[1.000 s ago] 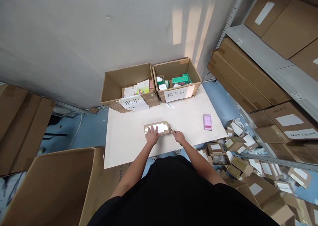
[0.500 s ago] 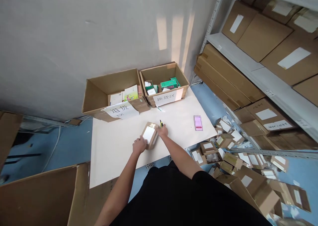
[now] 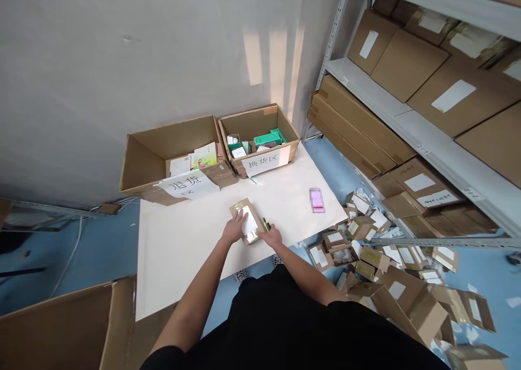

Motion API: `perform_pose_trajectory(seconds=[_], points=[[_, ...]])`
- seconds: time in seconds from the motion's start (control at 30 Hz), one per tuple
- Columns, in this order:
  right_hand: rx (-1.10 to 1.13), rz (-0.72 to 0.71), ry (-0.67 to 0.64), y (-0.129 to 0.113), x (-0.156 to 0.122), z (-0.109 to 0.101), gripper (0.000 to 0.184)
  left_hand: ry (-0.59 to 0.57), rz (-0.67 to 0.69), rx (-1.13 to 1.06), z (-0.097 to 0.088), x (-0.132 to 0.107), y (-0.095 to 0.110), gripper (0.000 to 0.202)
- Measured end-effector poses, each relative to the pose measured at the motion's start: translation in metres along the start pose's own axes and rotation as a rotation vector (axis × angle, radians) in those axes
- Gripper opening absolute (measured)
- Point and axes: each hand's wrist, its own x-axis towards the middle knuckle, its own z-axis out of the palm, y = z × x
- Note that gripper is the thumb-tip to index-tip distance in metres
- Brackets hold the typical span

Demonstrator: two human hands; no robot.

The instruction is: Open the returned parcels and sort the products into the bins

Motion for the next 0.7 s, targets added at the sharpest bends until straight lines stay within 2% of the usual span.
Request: perform_pose_trajectory(seconds=[0.07,0.13,0.27,0.37,0.43,0.57,0.63,0.7], points=[[0.022,0.005,-0.025,0.008,-0.002,0.005,0.064,-0.026,-0.046,0.003,0.003,0.001,0.002,0.096],[0.033,0.015,0.002,0.001,0.007,0.000,0.064,-0.003,-0.153,-0.007,0.011,-0.003,0.007,0.093],[0.011,0.013,0.098,-0.038,0.040,-0.024,0.062,0.039,-0.367,0.011,0.030,-0.020,0.022,0.081],[0.009,-0.064,0.094,-0.065,0.060,-0.035,0.059,0.075,-0.411,0.008,0.037,-0.028,0.030,0.070],[0.095,-0.097,0.069,-0.074,0.067,-0.035,0.053,0.127,-0.410,-0.019,0.038,-0.028,0.032,0.066],[0.353,-0.072,0.065,-0.061,0.068,-0.032,0.036,0.179,-0.341,-0.065,0.039,-0.018,0.027,0.065],[0.415,-0.073,0.023,-0.044,0.064,-0.034,0.036,0.153,-0.330,-0.084,0.043,-0.014,0.024,0.065],[0.419,-0.090,-0.075,-0.024,0.059,-0.039,0.041,0.139,-0.331,-0.104,0.049,-0.011,0.022,0.065]])
